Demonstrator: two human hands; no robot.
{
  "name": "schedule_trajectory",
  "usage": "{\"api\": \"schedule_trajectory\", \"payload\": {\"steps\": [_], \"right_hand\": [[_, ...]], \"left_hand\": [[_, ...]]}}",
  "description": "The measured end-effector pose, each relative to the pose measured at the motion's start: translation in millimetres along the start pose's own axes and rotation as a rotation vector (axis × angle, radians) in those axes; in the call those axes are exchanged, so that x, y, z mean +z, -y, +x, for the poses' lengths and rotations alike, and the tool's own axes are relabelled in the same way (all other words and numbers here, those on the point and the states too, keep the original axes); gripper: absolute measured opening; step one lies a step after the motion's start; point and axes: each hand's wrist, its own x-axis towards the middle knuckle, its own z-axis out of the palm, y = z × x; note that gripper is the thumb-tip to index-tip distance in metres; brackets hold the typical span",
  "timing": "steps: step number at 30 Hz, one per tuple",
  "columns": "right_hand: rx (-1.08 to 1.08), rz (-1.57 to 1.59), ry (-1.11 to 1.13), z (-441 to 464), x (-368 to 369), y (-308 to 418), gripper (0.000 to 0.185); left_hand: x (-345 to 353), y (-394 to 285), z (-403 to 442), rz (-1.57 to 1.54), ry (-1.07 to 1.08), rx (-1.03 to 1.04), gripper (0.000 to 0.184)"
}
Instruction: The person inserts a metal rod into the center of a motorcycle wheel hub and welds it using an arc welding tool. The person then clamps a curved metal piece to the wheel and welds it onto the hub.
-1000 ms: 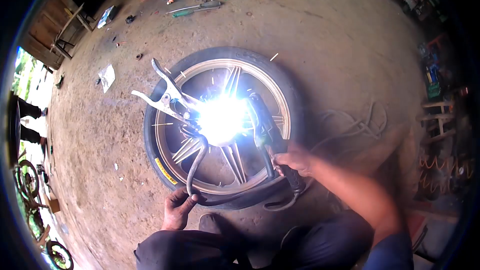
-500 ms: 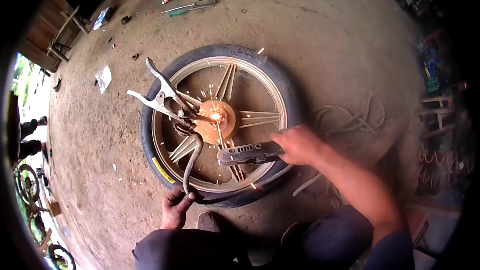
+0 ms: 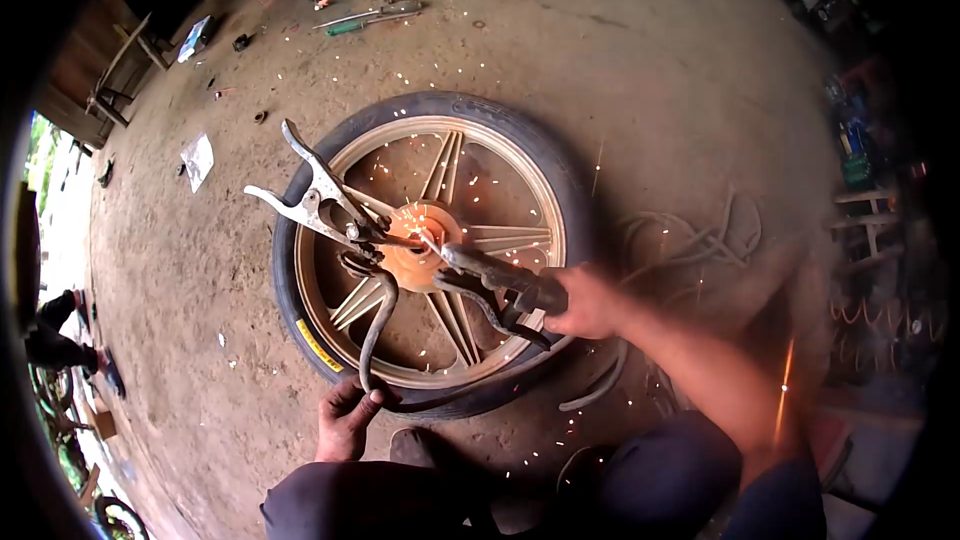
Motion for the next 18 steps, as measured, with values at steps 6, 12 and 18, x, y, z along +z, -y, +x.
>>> {"api": "schedule_trajectory", "payload": {"steps": [6,12,18], "right_hand": [[0.008,-0.072,0.007,1.4,4.5,1.5,0.05],[-0.001,-0.15,-0.027,6.8,8.2,5.9,0.046],[-0.013,-0.148,-0.047,9.2,7.8,11.0,0.045]], "left_hand": [[1.3,-1.3,0.6,-0.004,0.0,-0.002,0.019],[1.7,-2.4,-0.2,-0.006,0.002,-0.009,0.019],[1.3,-3.0,-0.7,-0.017,0.001,-0.003,0.019]]}}
